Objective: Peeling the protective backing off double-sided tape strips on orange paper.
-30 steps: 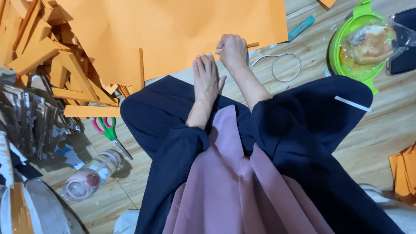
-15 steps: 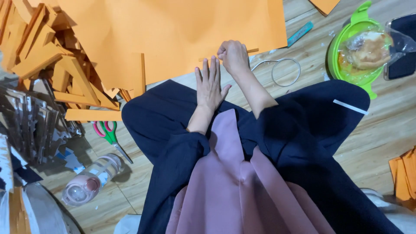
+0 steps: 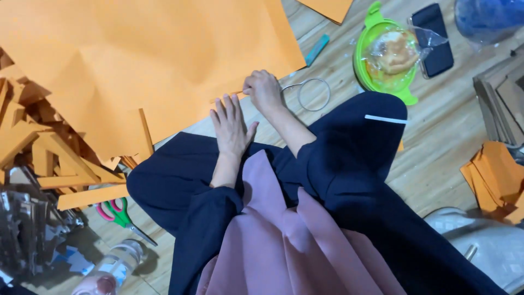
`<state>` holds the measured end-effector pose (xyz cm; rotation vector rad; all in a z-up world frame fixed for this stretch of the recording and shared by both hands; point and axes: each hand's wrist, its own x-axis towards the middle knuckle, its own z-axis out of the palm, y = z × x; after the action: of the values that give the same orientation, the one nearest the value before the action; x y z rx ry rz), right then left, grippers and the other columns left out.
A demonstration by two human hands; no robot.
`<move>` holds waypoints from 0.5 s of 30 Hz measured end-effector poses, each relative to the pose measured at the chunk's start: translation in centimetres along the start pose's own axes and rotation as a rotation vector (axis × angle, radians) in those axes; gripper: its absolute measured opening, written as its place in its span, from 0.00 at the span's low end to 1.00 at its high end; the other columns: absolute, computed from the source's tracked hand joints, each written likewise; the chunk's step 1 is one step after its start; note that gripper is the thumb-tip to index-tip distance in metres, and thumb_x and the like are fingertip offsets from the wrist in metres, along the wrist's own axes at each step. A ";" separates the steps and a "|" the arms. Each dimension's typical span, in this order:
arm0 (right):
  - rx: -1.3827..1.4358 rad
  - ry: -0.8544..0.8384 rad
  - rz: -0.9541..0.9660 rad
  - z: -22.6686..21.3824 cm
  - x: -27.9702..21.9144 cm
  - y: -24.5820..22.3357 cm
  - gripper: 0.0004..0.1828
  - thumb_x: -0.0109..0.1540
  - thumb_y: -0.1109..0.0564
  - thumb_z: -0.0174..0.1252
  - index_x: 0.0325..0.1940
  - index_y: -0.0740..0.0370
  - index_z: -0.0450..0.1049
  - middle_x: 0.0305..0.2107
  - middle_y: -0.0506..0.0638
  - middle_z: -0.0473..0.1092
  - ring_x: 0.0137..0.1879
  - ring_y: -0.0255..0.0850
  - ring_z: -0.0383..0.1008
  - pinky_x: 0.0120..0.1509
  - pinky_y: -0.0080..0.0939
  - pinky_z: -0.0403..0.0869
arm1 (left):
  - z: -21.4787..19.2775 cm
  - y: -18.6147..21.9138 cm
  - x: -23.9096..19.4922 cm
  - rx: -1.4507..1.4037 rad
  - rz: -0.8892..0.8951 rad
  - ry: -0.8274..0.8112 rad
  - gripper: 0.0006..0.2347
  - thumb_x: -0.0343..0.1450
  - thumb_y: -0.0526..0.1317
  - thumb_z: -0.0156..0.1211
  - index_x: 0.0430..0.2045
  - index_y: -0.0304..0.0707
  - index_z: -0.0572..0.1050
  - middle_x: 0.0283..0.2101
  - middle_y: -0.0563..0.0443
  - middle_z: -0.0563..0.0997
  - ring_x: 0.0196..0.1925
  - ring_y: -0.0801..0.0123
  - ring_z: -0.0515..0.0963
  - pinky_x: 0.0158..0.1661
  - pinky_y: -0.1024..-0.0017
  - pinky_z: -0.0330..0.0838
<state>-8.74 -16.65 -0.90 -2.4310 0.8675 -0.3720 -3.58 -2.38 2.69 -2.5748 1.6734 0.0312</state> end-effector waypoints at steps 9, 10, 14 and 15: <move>0.039 -0.077 0.116 1.4 0.9 0.9 0.11 0.50 0.50 0.60 0.15 0.50 0.66 0.19 0.44 0.61 0.34 0.46 0.65 0.41 0.42 0.64 | -0.5 0.4 0.2 0.026 0.011 -0.075 0.39 0.60 0.65 0.43 0.59 0.32 0.51 0.60 0.37 0.54 0.62 0.43 0.51 0.58 0.50 0.50; 0.039 -0.069 0.118 1.6 1.0 1.1 0.11 0.50 0.50 0.60 0.15 0.50 0.66 0.19 0.44 0.61 0.34 0.46 0.65 0.41 0.42 0.64 | -0.5 0.5 0.1 0.029 0.018 -0.070 0.39 0.60 0.65 0.43 0.59 0.32 0.51 0.60 0.37 0.54 0.62 0.43 0.51 0.58 0.50 0.50; 0.093 -0.103 0.167 0.8 1.3 0.8 0.10 0.49 0.51 0.59 0.15 0.50 0.69 0.18 0.47 0.63 0.33 0.49 0.68 0.40 0.44 0.67 | -0.8 0.9 0.1 0.061 0.002 -0.080 0.40 0.61 0.66 0.39 0.59 0.33 0.50 0.60 0.38 0.54 0.62 0.44 0.52 0.57 0.52 0.53; 0.111 -0.133 0.200 0.2 1.4 0.5 0.09 0.48 0.54 0.60 0.15 0.51 0.70 0.18 0.49 0.65 0.33 0.50 0.69 0.40 0.44 0.68 | -0.9 1.0 0.2 0.060 -0.006 -0.083 0.40 0.61 0.67 0.39 0.59 0.33 0.50 0.60 0.38 0.54 0.62 0.44 0.53 0.57 0.53 0.54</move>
<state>-7.81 -17.80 -1.20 -2.2158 0.9927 -0.1767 -4.46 -3.01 3.50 -2.4985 1.6130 0.0843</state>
